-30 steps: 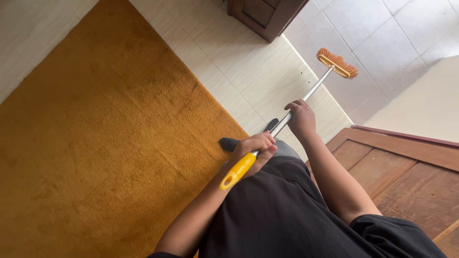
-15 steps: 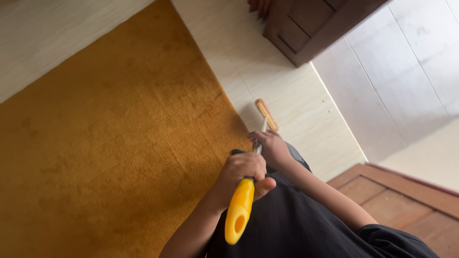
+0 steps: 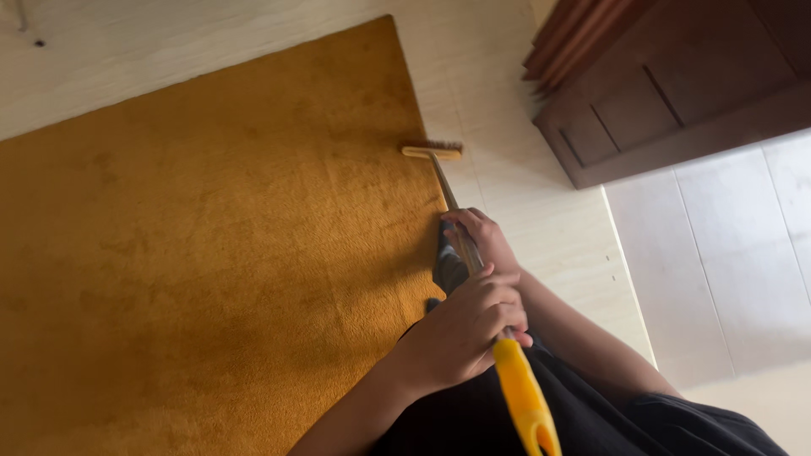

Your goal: The person sweeps a tiled floor and an orange rug using a brush on a long handle, moving the brush back and forth near walls and furniture.

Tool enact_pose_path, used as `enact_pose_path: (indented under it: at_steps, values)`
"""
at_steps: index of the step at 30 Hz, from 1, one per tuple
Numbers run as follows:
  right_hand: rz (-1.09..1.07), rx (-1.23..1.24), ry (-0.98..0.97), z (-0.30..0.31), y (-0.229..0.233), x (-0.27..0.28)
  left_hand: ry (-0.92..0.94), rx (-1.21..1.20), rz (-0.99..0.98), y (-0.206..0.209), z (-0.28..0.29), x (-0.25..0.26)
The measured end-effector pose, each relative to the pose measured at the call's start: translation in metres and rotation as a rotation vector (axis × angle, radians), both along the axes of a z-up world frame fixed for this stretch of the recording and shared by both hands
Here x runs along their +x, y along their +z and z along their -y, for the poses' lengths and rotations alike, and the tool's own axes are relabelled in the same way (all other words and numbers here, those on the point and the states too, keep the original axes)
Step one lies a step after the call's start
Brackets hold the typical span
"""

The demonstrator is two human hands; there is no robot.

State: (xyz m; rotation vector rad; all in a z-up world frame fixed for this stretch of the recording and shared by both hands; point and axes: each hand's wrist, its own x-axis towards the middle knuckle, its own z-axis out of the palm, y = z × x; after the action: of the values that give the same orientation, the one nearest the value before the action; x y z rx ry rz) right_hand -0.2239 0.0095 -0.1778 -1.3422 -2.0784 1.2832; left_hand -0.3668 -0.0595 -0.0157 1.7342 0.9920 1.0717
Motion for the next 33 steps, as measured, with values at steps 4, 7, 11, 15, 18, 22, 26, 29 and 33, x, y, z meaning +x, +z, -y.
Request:
enact_pose_path:
  at_steps: [4,7,11,15,18,22,26,29,33]
  values:
    - [-0.013,-0.22,0.232,-0.07,-0.01,-0.034,0.029,0.221,-0.096,-0.03,-0.059,-0.025]
    - [-0.023,-0.328,0.401,-0.114,-0.009,-0.065,-0.112,-0.311,0.012,-0.075,-0.104,-0.039]
    - [-0.829,-0.477,0.359,-0.156,0.003,-0.076,-0.033,-0.084,-0.306,-0.142,-0.161,-0.045]
    - [-0.162,-0.455,0.475,-0.21,-0.023,-0.095,0.026,-0.184,-0.291,-0.194,-0.185,-0.078]
    - [-0.025,-0.473,0.472,-0.238,-0.017,-0.1,0.149,-0.31,-0.291,-0.218,-0.187,-0.122]
    - [-0.269,-0.546,0.527,-0.263,0.029,-0.124,0.174,-0.712,-0.351,-0.235,-0.185,-0.192]
    - [-0.307,-0.392,0.667,-0.259,0.051,-0.193,0.287,-0.636,-0.374,-0.252,-0.171,-0.266]
    - [-0.607,-0.494,0.655,-0.24,0.029,-0.261,0.295,-0.716,-0.487,-0.267,-0.163,-0.326]
    - [-0.705,-0.777,0.476,-0.222,-0.027,-0.368,0.393,-0.611,-0.416,-0.284,-0.153,-0.416]
